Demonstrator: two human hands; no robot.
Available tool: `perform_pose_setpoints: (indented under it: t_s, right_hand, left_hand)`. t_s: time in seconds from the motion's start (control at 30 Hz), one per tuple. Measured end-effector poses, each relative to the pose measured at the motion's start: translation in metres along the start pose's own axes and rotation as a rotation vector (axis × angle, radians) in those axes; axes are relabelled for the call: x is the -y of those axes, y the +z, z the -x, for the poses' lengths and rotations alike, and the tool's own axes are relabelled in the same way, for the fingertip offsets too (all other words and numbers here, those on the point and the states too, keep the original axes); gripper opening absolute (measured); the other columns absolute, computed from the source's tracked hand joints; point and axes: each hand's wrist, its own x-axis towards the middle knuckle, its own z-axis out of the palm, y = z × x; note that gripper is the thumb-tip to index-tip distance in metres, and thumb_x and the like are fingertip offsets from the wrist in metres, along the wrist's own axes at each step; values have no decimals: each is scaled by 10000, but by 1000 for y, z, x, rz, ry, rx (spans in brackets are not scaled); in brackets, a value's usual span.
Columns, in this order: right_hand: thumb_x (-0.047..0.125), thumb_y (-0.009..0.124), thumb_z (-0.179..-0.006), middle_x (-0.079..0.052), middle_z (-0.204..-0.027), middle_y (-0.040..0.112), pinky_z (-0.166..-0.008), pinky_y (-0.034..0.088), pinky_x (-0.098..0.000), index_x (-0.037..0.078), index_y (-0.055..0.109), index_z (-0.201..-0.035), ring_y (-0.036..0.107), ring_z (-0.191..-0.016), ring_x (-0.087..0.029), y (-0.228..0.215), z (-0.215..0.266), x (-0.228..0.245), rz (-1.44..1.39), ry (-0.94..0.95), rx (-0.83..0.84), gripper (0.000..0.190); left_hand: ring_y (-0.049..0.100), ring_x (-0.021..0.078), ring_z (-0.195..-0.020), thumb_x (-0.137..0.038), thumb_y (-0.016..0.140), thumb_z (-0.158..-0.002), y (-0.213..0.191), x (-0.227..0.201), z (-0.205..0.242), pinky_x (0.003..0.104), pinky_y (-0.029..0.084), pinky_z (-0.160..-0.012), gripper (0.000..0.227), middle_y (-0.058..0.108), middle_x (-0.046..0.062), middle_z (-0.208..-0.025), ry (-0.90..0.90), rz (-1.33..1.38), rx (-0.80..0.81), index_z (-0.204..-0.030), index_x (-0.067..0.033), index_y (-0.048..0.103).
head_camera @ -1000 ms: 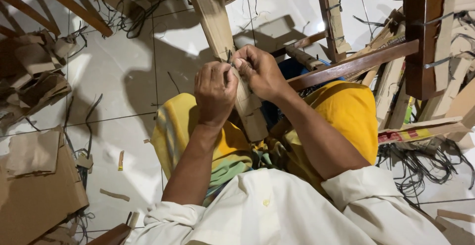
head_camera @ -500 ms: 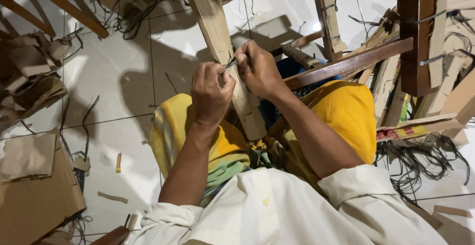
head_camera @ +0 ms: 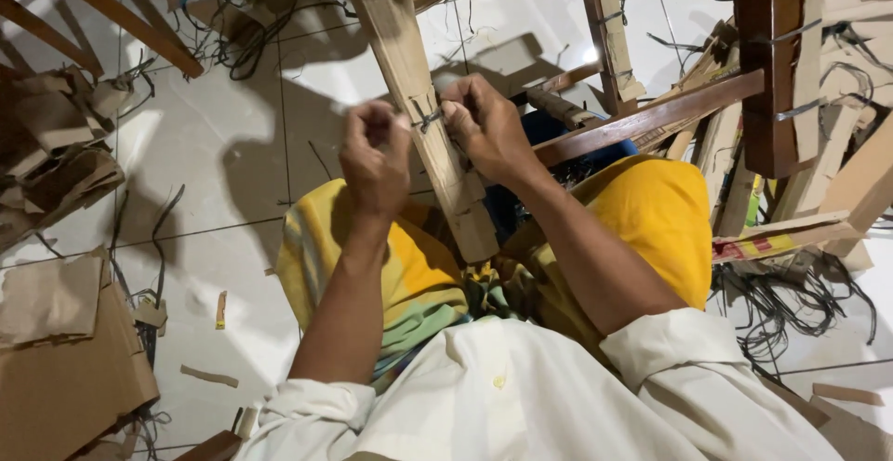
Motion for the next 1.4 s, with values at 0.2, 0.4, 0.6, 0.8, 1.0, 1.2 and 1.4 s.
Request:
perform_pose_setpoints:
  t_s: [0.2, 0.4, 0.6, 0.8, 1.0, 1.2, 1.4]
  right_hand:
    - [330, 485, -1057, -71, -995, 611, -710, 469, -303, 70, 534, -1155, 560, -838, -159, -2, 5, 31, 105, -4, -15, 282]
    - [-19, 471, -1021, -213, -1203, 615, -955, 584, -372, -38, 530, -1305, 639, -1077, -306, 3, 34, 26, 247, -192, -128, 290]
    - [365, 467, -1064, -268, -1470, 520, -1263, 329, -566, -30, 441, -1405, 436, -1444, -438, 32, 85, 18, 596, -206, -109, 523]
    - [232, 540, -1058, -228, -1545, 460, -1242, 315, -598, 18, 463, -1443, 413, -1473, -435, 44, 124, 3, 776, -298, -46, 447]
    - [237, 593, -1058, -201, -1548, 459, -1239, 334, -565, 76, 460, -1417, 430, -1477, -411, 48, 136, -8, 785, -320, -85, 416]
    - [181, 623, -1007, -289, -1585, 320, -1268, 370, -574, -27, 321, -1531, 391, -1488, -475, 64, 172, -22, 600, -141, -211, 639]
    - [189, 688, -871, -306, -1532, 337, -1243, 287, -514, -71, 217, -1558, 322, -1477, -473, 77, 189, -40, 481, 205, -240, 873]
  left_hand:
    - [653, 259, -1144, -447, 657, -866, 2, -39, -55, 364, 513, -1008, 608, 697, 111, -1233, -429, 178, 105, -1326, -63, 556]
    - [647, 333, -1244, -311, 754, -853, 17, -6, -90, 466, 478, -1151, 442, 742, 113, -1166, -433, 568, 341, -1204, -50, 693]
    - [683, 374, -1266, -306, 814, -658, 26, -4, -98, 466, 552, -1111, 534, 762, 173, -1196, -729, 566, 255, -1087, 8, 758]
    - [717, 342, -1260, -272, 761, -721, 30, -28, -102, 406, 532, -1149, 483, 767, 204, -1228, -709, 448, 155, -1108, 17, 760]
    - [671, 211, -833, -53, 692, -708, 36, -18, -110, 415, 667, -962, 137, 648, 26, -751, -641, 479, 110, -770, -119, 589]
    - [741, 198, -834, -257, 768, -761, 30, -44, -113, 305, 626, -735, 251, 763, 43, -870, -660, 154, 49, -915, -60, 736]
    - [593, 177, -580, -1, 667, -757, 35, -17, -119, 361, 672, -696, 286, 475, -19, -513, -613, 366, 129, -512, -103, 561]
